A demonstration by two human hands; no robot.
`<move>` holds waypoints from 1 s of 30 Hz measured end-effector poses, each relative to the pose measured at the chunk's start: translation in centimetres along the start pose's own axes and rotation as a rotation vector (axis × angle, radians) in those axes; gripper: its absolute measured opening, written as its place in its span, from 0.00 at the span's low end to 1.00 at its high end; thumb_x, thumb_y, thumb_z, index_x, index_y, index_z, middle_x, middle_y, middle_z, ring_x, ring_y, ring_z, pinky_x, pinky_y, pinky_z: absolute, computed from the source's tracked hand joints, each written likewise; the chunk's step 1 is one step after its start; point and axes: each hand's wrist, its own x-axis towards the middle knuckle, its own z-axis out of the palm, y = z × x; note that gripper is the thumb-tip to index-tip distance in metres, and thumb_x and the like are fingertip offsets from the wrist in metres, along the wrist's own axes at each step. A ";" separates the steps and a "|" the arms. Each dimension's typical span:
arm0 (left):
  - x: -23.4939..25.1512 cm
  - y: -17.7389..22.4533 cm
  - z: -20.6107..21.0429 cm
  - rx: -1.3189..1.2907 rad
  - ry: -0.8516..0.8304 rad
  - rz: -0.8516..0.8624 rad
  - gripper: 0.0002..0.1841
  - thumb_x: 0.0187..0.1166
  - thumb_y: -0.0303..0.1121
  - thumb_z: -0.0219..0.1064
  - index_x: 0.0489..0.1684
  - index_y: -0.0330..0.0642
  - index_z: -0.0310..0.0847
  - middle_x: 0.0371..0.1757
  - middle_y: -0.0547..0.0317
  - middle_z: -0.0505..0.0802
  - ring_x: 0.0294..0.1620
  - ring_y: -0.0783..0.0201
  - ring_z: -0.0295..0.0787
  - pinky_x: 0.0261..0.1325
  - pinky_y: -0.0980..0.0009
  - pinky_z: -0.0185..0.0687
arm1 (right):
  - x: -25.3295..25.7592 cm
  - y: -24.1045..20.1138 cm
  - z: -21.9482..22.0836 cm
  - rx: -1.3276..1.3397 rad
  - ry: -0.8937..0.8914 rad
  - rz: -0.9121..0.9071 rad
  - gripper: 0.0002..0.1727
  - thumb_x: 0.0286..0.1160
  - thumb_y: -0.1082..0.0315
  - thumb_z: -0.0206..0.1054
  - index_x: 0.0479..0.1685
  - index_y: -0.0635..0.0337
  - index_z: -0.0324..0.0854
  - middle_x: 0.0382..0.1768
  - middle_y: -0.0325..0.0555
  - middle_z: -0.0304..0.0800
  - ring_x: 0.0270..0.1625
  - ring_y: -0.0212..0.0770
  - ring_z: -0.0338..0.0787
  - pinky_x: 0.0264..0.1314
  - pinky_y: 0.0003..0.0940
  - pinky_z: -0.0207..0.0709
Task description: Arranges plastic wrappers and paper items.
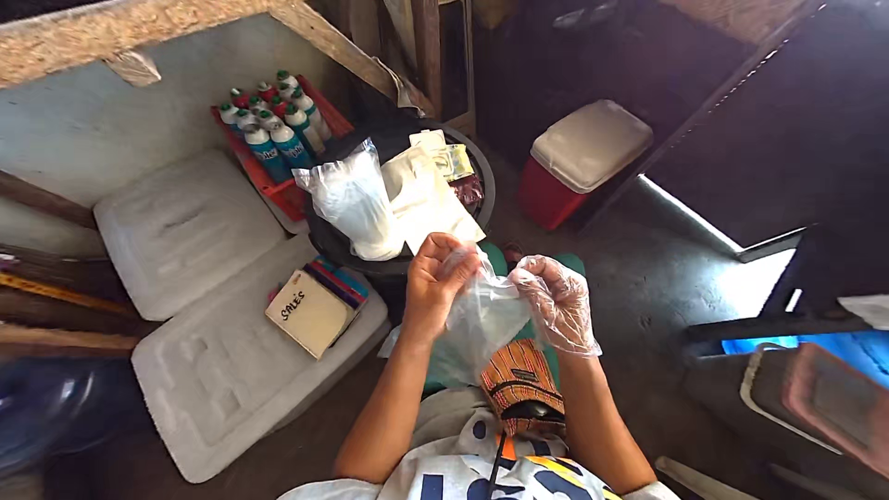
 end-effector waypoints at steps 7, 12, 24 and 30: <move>-0.2 0.7 0.4 0.094 0.188 0.089 0.09 0.84 0.26 0.63 0.38 0.49 0.88 0.24 0.78 0.89 0.18 0.87 0.76 0.22 0.90 0.73 | 0.5 -0.3 0.2 -0.098 -0.084 -0.028 0.12 0.81 0.60 0.66 0.42 0.60 0.88 0.41 0.33 0.91 0.47 0.21 0.88 0.54 0.21 0.84; -0.4 0.7 0.3 0.213 0.126 0.202 0.08 0.85 0.25 0.60 0.47 0.44 0.87 0.42 0.76 0.93 0.37 0.86 0.86 0.40 0.87 0.82 | 2.2 -1.6 2.1 0.028 -0.222 0.093 0.17 0.73 0.69 0.71 0.57 0.69 0.86 0.49 0.40 0.93 0.48 0.23 0.90 0.54 0.22 0.86; -0.2 0.7 -0.3 0.066 0.249 0.134 0.09 0.76 0.20 0.70 0.41 0.50 0.86 0.40 0.72 0.96 0.42 0.79 0.93 0.46 0.82 0.89 | 2.7 -1.1 3.4 0.067 -0.253 0.075 0.23 0.74 0.67 0.71 0.63 0.74 0.80 0.56 0.46 0.90 0.53 0.25 0.90 0.61 0.23 0.84; -0.3 1.2 -0.5 -0.011 0.254 0.098 0.11 0.74 0.19 0.71 0.41 0.50 0.91 0.39 0.73 0.97 0.38 0.81 0.92 0.44 0.83 0.88 | 2.4 -0.6 4.0 0.105 -0.138 0.075 0.06 0.72 0.76 0.69 0.42 0.66 0.90 0.39 0.35 0.93 0.42 0.20 0.89 0.49 0.18 0.85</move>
